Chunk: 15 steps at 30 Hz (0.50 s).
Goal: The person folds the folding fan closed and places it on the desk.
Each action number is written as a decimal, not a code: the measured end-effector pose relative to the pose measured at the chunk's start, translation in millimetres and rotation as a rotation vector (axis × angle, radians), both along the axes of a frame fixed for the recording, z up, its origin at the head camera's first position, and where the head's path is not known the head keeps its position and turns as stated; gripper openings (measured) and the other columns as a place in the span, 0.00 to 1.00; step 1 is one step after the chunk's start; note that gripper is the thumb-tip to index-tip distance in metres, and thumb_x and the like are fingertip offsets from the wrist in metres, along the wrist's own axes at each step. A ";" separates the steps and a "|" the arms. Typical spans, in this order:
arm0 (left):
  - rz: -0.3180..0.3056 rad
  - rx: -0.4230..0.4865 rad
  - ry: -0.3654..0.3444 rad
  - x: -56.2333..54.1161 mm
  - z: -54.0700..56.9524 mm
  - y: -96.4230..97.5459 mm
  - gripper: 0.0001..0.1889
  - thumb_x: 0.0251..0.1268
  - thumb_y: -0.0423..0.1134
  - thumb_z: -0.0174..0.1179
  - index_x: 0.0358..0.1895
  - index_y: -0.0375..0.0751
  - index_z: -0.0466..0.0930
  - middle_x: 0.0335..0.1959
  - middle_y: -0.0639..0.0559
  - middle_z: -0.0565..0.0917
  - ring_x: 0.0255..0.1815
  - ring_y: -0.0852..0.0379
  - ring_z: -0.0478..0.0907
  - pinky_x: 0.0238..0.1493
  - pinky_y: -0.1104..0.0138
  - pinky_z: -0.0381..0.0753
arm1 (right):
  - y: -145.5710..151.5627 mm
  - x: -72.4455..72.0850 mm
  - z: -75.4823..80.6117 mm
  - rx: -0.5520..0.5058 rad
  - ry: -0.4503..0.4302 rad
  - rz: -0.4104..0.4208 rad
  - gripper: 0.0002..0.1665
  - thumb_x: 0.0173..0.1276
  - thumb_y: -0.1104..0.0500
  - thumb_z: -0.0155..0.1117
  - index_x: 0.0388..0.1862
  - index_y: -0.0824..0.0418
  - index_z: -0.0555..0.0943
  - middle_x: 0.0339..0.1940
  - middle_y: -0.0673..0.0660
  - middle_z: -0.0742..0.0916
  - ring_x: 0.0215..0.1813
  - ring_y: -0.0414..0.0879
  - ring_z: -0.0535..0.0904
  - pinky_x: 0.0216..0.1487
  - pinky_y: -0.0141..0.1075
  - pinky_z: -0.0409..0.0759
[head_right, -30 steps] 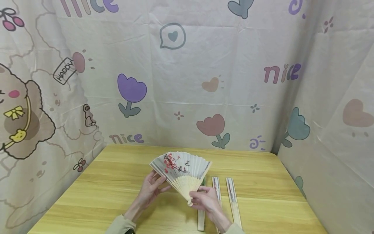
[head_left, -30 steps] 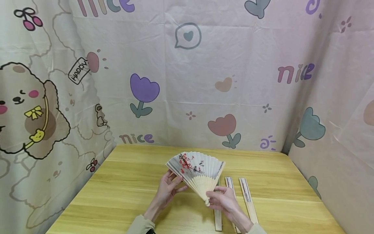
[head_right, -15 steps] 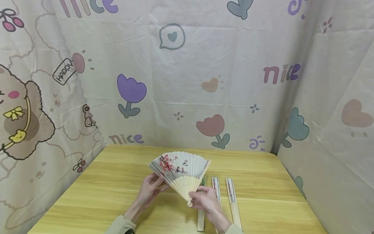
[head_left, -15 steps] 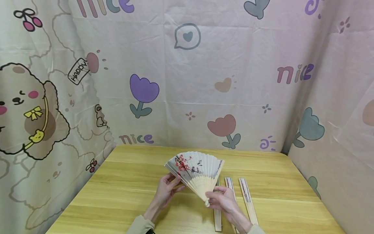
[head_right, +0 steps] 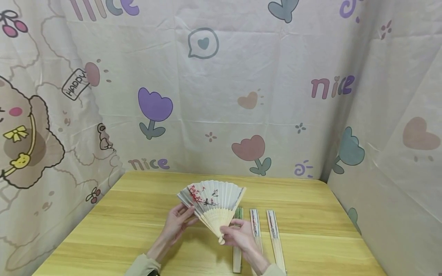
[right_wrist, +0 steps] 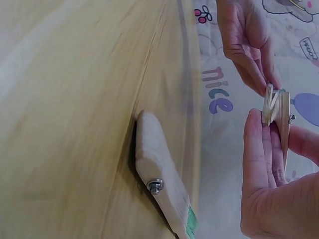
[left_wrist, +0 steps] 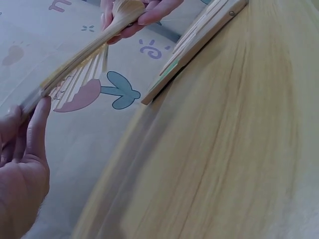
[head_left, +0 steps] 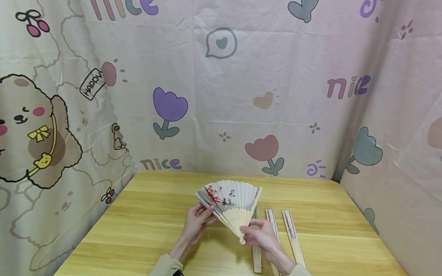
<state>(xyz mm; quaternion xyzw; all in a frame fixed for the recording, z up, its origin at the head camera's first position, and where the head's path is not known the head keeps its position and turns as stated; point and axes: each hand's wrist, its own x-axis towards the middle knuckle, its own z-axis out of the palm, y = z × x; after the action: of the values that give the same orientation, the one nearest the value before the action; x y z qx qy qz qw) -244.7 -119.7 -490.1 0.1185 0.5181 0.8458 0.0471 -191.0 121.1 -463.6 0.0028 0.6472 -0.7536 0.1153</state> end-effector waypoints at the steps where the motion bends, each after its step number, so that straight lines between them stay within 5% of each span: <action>1: 0.002 -0.007 -0.005 0.0 0.1 0.3 0.24 0.73 0.26 0.54 0.68 0.21 0.62 0.44 0.57 0.88 0.44 0.60 0.88 0.48 0.69 0.92 | -0.4 -0.1 0.2 0.001 0.003 0.002 0.10 0.62 0.64 0.71 0.40 0.65 0.81 0.29 0.52 0.91 0.27 0.40 0.86 0.38 0.37 0.94; 5: 0.004 -0.019 -0.013 -0.2 0.0 1.0 0.29 0.73 0.27 0.54 0.70 0.17 0.55 0.45 0.58 0.86 0.45 0.61 0.88 0.48 0.70 0.92 | -1.5 -0.3 0.8 0.001 0.011 0.009 0.08 0.61 0.65 0.72 0.34 0.63 0.79 0.26 0.50 0.90 0.26 0.38 0.84 0.37 0.36 0.94; 15: 0.005 0.026 -0.019 1.0 -0.8 -0.4 0.11 0.73 0.28 0.55 0.54 0.41 0.76 0.44 0.56 0.88 0.45 0.59 0.88 0.48 0.66 0.93 | -2.7 1.0 0.3 0.038 0.021 0.009 0.07 0.62 0.66 0.71 0.37 0.66 0.82 0.28 0.53 0.91 0.27 0.40 0.85 0.36 0.35 0.93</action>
<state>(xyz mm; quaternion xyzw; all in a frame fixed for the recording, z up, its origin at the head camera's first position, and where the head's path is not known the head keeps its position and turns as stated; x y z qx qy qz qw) -243.6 -120.1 -490.9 0.1097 0.5069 0.8536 0.0487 -190.0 118.3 -463.3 -0.0057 0.6625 -0.7407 0.1118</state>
